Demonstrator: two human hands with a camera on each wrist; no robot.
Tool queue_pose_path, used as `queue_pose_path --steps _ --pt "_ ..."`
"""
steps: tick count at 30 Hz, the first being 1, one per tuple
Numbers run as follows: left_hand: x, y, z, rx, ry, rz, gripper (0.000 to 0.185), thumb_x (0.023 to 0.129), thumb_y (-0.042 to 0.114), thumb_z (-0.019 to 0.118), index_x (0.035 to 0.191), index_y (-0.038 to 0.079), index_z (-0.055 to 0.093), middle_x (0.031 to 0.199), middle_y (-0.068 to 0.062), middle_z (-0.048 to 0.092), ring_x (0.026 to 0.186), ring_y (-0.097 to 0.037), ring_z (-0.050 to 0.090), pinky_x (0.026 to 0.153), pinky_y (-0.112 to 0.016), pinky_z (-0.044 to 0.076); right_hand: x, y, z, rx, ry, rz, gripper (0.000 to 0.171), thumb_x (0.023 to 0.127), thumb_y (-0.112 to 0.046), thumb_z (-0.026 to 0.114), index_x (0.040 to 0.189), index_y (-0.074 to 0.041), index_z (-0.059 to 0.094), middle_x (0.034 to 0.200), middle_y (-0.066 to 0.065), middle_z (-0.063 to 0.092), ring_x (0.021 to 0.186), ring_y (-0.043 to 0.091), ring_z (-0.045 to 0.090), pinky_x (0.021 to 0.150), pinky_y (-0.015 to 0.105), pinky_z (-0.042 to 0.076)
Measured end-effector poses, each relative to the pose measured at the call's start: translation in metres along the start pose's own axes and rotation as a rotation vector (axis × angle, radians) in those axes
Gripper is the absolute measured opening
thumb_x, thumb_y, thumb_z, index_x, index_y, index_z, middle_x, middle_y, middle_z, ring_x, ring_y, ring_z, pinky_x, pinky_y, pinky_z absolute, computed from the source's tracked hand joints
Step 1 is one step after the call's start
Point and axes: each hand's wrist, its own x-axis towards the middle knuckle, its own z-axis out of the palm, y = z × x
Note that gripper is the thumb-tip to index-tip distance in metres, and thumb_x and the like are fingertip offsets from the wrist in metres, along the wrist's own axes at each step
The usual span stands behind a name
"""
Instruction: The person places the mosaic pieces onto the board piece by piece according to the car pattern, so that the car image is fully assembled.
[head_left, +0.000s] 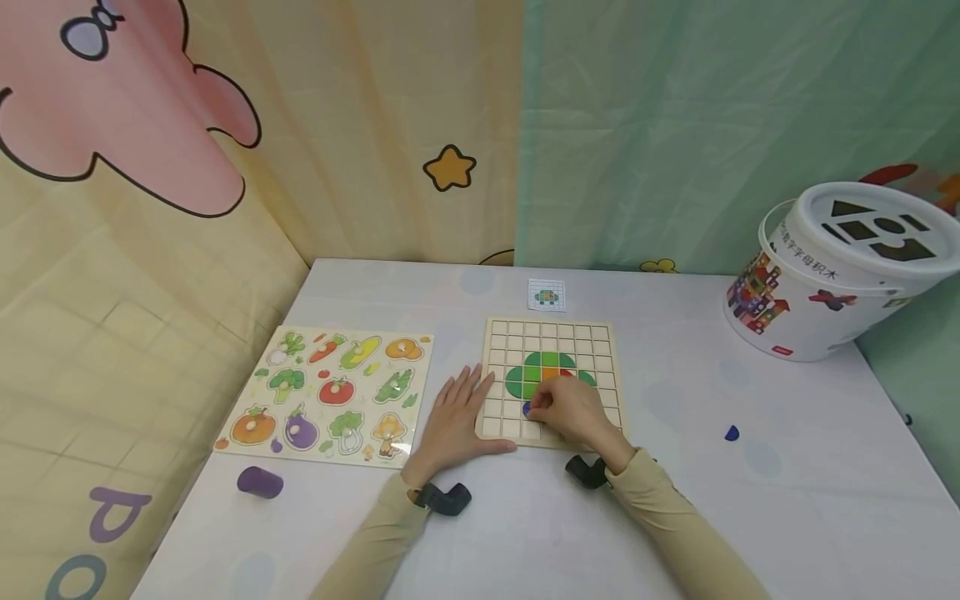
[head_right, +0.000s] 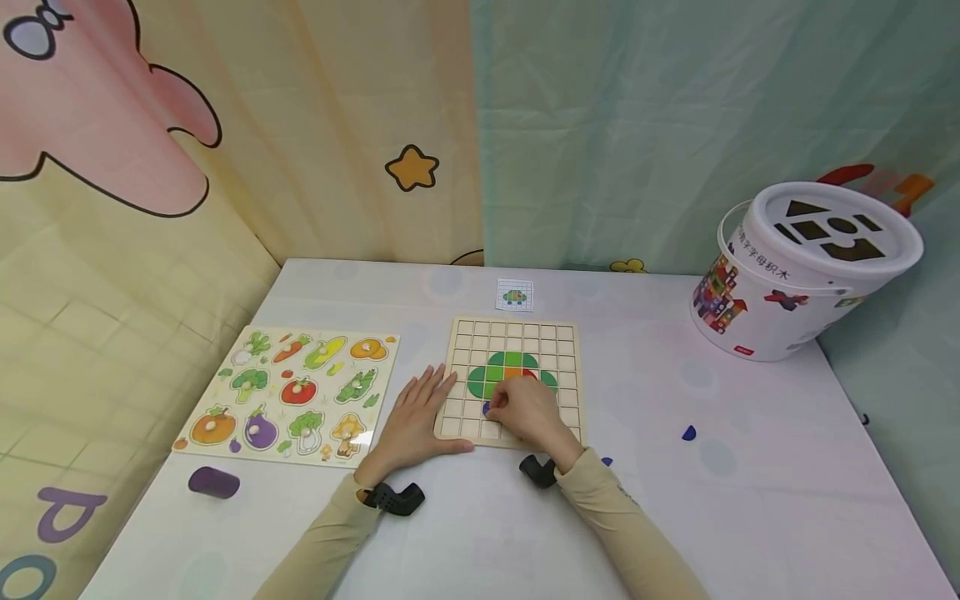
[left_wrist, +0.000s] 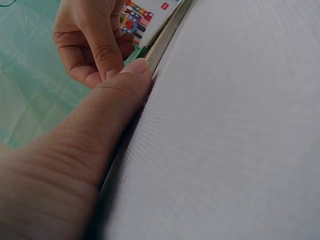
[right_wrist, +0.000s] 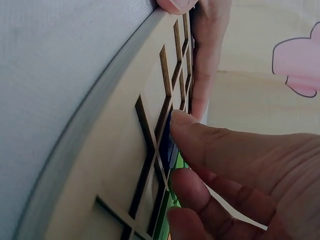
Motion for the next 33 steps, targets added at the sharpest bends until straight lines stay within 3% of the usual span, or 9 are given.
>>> queue_pose_path --steps 7,26,33 --pt "0.001 0.0 0.001 0.01 0.001 0.002 0.113 0.068 0.082 0.055 0.152 0.014 0.022 0.158 -0.006 0.012 0.144 -0.022 0.004 0.115 -0.033 -0.002 0.001 -0.001 0.001 0.004 -0.004 -0.01 0.018 0.072 -0.02 0.084 0.084 -0.015 0.072 0.061 -0.009 0.051 0.053 0.009 0.046 0.046 0.025 0.036" --pt "0.001 -0.002 0.001 0.007 0.002 -0.003 0.113 0.068 0.083 0.054 0.152 0.015 0.021 0.158 -0.005 0.011 0.144 -0.021 0.003 0.115 -0.033 -0.002 0.001 -0.001 0.001 0.007 -0.008 -0.01 0.016 0.074 -0.022 0.082 0.083 -0.015 0.071 0.061 -0.009 0.05 0.054 0.01 0.046 0.048 0.026 0.037" --pt "0.0 0.0 0.001 0.001 0.006 -0.001 0.113 0.068 0.082 0.054 0.152 0.014 0.022 0.158 -0.006 0.012 0.144 -0.021 0.004 0.115 -0.034 0.0 -0.009 -0.001 -0.015 0.005 0.0 0.01 0.01 0.078 -0.017 0.078 0.086 -0.014 0.072 0.065 -0.01 0.055 0.056 0.01 0.048 0.049 0.026 0.039"
